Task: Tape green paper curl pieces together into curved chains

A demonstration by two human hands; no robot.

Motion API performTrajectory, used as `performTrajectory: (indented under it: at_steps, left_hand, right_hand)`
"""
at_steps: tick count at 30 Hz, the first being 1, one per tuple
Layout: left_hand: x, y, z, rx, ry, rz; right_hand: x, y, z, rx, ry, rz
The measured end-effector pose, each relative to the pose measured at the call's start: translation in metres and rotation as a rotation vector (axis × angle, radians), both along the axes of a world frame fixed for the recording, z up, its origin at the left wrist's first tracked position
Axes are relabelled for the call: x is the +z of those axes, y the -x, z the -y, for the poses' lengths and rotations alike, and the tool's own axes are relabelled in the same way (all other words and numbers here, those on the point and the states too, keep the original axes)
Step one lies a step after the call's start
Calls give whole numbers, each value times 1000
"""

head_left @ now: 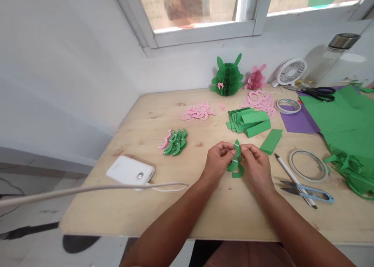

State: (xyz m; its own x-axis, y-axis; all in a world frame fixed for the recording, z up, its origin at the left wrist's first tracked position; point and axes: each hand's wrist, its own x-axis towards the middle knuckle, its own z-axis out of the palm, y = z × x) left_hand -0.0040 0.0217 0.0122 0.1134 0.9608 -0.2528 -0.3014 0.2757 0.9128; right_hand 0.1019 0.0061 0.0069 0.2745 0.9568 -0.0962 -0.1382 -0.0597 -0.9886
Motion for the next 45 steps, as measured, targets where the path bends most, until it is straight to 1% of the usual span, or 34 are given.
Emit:
performTrajectory:
  at_steps: [5, 12, 15, 18, 22, 27, 29, 33, 35, 38, 42, 45]
  left_hand:
    - [-2, 1, 0, -16, -38, -49]
    - [0, 0, 2, -61, -83, -95]
    - [1, 1, 2, -110, -66, -89]
    - [1, 1, 2, -174, -42, -50]
    - [2, 2, 1, -222, -48, -55]
    - [5, 6, -1, -256, -58, -119]
    - [5, 9, -2, -290, -50, -128]
    - [1, 12, -2, -427, 2, -111]
    - [-2, 13, -2, -472, 2, -130]
    - [-5, 14, -3, -483, -19, -152]
    - [-7, 13, -4, -476, -35, -155]
    - [-8, 12, -4, -459, -31, -159]
  right_hand:
    - [0, 0, 0, -9, 19, 12]
    - [-2, 0, -3, -93, 31, -69]
    - [0, 1, -4, -119, 34, -87]
    - [0, 1, -4, -101, 37, -93]
    - [-1, -1, -4, -85, 28, -118]
    - [-1, -1, -5, -158, -7, -105]
    - [0, -2, -6, -201, -18, -104]
    - [0, -5, -8, -245, -16, -127]
    - [1, -5, -8, -264, -8, -123]
    - [1, -5, -8, -260, 8, -117]
    - [1, -4, -8, -199, 16, -179]
    - [1, -5, -7, -199, 22, -106]
